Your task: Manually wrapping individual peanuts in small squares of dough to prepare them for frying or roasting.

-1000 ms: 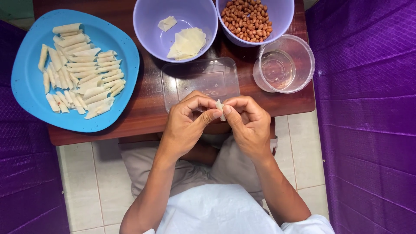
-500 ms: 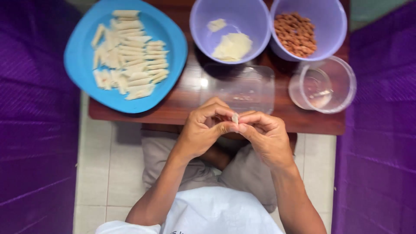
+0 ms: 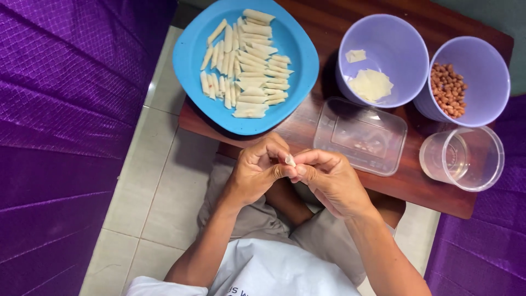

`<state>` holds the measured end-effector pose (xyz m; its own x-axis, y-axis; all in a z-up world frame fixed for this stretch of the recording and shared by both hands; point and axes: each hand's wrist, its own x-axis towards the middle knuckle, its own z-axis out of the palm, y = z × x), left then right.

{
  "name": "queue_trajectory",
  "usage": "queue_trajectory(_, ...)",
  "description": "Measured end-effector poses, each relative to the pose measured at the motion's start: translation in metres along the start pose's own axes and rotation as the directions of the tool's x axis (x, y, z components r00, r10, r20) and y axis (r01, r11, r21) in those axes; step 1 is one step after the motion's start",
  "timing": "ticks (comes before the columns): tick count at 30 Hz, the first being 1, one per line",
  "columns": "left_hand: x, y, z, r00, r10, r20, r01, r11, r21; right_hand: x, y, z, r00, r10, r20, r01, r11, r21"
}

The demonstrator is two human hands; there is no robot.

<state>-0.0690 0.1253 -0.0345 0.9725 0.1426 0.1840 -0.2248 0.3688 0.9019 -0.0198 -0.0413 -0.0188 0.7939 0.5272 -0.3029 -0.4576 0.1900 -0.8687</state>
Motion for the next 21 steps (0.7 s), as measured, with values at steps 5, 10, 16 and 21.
queue_trajectory(5,0.012,0.014,-0.02,0.998,0.06,0.018,-0.059,0.998,-0.016,0.007,-0.032,0.03,0.992,-0.09,0.093,0.11,0.964,-0.241)
queue_trajectory(10,0.03,0.03,-0.034,0.995,0.099,0.008,-0.099,0.995,0.033,0.03,-0.076,0.05,0.966,-0.143,0.218,0.235,0.836,-0.495)
queue_trajectory(16,0.091,0.072,-0.057,0.949,0.306,-0.082,-0.24,0.863,0.445,0.124,-0.106,0.039,0.776,-0.442,0.45,0.356,-0.282,-0.891)
queue_trajectory(21,0.146,0.071,-0.077,0.93,0.355,0.098,-0.278,0.502,0.819,0.185,-0.089,0.029,0.673,-0.476,0.566,0.193,-0.625,-0.756)
